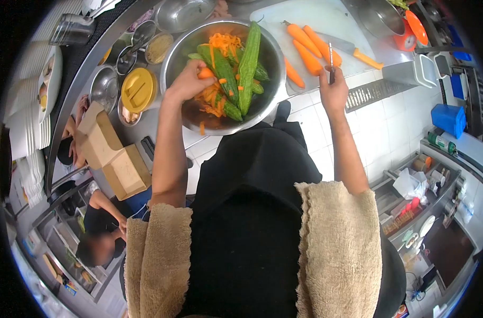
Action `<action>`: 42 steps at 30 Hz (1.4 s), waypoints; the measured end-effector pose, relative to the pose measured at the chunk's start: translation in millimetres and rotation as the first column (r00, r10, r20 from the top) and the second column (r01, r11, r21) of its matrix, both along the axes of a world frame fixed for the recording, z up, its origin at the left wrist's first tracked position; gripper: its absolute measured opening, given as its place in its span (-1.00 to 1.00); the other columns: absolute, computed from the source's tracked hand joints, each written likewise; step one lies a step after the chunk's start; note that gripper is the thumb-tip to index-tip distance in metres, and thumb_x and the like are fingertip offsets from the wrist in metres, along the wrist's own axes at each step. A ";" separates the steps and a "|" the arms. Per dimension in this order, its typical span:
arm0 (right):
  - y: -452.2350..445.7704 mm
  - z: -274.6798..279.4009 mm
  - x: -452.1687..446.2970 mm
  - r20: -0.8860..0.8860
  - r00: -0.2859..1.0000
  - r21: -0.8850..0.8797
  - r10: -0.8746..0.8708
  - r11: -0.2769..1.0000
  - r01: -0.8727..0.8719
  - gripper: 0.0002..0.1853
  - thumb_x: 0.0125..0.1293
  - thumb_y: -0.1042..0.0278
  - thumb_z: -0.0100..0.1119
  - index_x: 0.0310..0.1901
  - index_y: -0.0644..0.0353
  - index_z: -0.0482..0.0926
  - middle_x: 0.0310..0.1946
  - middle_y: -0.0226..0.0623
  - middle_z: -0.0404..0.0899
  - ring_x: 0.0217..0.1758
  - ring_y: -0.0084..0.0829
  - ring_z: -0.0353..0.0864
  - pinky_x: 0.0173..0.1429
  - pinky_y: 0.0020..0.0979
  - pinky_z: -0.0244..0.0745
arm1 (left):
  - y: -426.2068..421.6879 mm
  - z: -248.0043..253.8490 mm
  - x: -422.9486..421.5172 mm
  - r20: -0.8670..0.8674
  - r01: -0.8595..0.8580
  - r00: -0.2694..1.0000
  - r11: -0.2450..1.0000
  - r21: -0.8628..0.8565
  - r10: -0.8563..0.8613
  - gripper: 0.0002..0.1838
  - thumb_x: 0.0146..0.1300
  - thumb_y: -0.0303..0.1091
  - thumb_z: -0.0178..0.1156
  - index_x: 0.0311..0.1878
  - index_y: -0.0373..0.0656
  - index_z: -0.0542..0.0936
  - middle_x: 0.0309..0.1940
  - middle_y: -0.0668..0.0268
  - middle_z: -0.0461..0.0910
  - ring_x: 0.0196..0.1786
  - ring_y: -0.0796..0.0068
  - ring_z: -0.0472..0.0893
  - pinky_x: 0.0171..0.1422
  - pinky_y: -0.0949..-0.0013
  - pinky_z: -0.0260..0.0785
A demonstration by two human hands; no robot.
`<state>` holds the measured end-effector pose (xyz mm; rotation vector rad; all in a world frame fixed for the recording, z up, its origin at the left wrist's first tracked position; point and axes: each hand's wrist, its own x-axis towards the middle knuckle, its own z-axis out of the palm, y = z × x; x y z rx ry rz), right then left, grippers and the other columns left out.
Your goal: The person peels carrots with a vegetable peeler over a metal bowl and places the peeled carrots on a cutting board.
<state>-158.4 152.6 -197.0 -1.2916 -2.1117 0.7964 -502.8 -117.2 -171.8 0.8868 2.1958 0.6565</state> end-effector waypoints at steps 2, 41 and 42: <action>-1.4 1.6 -3.8 -0.017 1.000 -0.002 0.025 1.000 -0.025 -0.68 0.50 0.12 0.42 0.08 0.18 0.71 -0.41 -0.31 0.64 -0.39 -0.50 0.51 -0.19 -0.34 0.49 | -0.7 22.5 13.2 0.056 -0.052 0.997 0.998 -0.032 0.053 -0.34 0.24 0.04 0.54 0.27 -0.09 0.55 0.12 -0.07 0.72 0.21 -0.05 0.70 0.36 0.08 0.50; -151.5 129.1 -97.3 0.075 0.420 -0.112 0.905 0.426 -0.898 -0.59 0.64 -0.08 0.15 -0.12 0.15 0.65 -0.24 -0.10 0.79 -0.14 0.06 0.78 -0.13 -0.01 0.64 | -57.6 33.7 135.6 0.987 -0.867 -0.076 0.499 0.004 -0.140 -0.40 0.66 0.03 -0.13 0.46 -0.24 0.50 -0.18 0.19 0.67 -0.44 0.43 0.57 -0.43 0.42 0.40; -151.9 128.1 -96.9 0.106 0.414 -0.108 0.904 0.424 -0.899 -0.58 0.63 -0.10 0.16 -0.13 0.15 0.65 -0.24 -0.11 0.79 -0.14 0.05 0.78 -0.14 -0.01 0.64 | -57.0 34.6 137.4 0.985 -0.868 -0.075 0.496 0.012 -0.156 -0.40 0.67 0.05 -0.14 0.45 -0.23 0.50 -0.21 0.21 0.66 -0.45 0.45 0.55 -0.45 0.42 0.37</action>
